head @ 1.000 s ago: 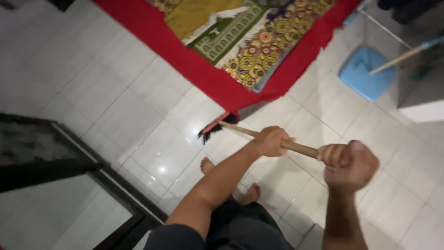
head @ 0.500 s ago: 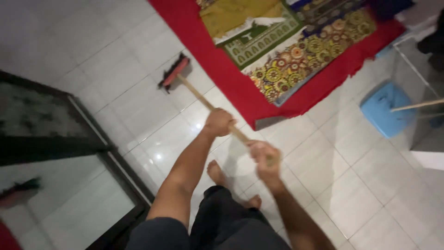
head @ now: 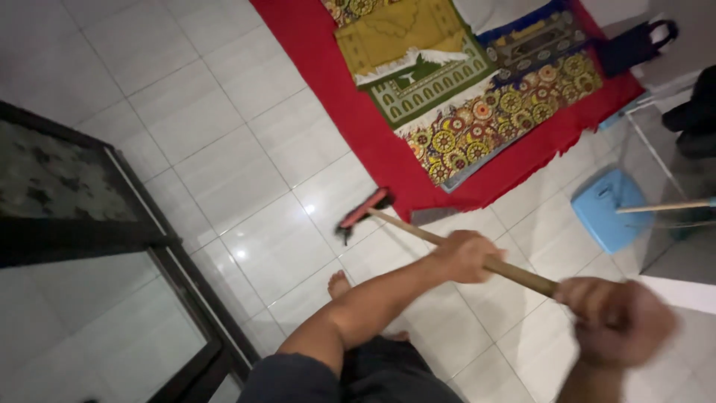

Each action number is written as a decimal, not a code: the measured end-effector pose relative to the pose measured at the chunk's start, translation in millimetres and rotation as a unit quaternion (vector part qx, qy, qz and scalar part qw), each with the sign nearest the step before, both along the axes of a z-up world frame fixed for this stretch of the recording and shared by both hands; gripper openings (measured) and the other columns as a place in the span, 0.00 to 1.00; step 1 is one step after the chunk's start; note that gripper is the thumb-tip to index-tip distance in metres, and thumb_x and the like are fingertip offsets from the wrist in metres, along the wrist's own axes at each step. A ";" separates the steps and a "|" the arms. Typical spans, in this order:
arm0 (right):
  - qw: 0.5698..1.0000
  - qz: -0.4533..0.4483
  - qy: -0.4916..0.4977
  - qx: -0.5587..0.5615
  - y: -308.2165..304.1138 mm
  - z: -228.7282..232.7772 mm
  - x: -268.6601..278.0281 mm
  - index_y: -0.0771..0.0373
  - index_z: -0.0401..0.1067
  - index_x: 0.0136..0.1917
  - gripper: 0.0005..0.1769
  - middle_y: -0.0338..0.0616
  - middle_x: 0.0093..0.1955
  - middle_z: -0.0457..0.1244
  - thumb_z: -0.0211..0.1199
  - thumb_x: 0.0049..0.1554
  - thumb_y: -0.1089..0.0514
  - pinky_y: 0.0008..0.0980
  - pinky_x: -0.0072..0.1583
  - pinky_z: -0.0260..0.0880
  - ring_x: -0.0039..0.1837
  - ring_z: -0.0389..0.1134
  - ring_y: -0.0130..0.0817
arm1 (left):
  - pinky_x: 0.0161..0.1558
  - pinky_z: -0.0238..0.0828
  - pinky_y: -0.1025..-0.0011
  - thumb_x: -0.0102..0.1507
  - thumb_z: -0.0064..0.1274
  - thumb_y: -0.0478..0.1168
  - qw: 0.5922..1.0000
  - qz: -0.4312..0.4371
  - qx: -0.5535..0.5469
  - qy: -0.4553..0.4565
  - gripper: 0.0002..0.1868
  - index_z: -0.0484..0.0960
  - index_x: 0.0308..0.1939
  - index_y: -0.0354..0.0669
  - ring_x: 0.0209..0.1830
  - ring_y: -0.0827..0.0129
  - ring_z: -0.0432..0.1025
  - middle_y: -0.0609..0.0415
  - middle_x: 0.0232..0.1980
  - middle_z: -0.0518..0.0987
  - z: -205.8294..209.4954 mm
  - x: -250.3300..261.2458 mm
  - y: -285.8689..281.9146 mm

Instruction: Sweep the tiled floor and around a fan using a broom.

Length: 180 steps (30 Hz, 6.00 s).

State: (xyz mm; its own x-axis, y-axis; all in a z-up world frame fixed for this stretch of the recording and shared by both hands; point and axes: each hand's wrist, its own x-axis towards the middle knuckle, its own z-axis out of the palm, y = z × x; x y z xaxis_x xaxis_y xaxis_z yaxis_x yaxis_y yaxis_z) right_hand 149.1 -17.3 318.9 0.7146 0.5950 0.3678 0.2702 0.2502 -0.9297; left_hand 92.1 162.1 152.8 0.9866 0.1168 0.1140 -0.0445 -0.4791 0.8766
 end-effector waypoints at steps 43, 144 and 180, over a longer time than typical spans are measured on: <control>0.950 -0.231 -0.210 -0.015 -99.0 -15.9 169.4 0.76 0.71 0.55 0.23 0.49 0.48 0.70 0.60 0.71 0.48 0.29 0.51 0.72 0.46 0.70 0.36 | 0.28 0.60 0.68 0.65 0.62 0.41 0.934 0.079 -0.237 -0.257 0.23 0.64 0.22 0.43 0.19 0.63 0.63 0.51 0.19 0.67 77.4 256.6 -165.5; 0.883 0.323 -0.213 -0.266 -68.7 -206.2 490.6 0.61 0.73 0.47 0.29 0.51 0.42 0.68 0.45 0.65 0.35 0.47 0.49 0.69 0.48 0.72 0.48 | 0.28 0.62 0.71 0.71 0.50 0.39 0.883 0.402 -0.087 -0.226 0.17 0.75 0.28 0.35 0.21 0.72 0.67 0.53 0.23 0.72 104.3 375.4 -211.7; 0.636 0.589 -0.332 -0.373 45.3 -138.0 330.0 0.51 0.78 0.42 0.08 0.47 0.38 0.70 0.62 0.49 0.60 0.48 0.45 0.69 0.42 0.72 0.46 | 0.24 0.61 0.72 0.71 0.47 0.40 0.877 0.456 -0.096 -0.117 0.21 0.74 0.23 0.36 0.20 0.76 0.65 0.56 0.22 0.74 213.9 218.7 -171.4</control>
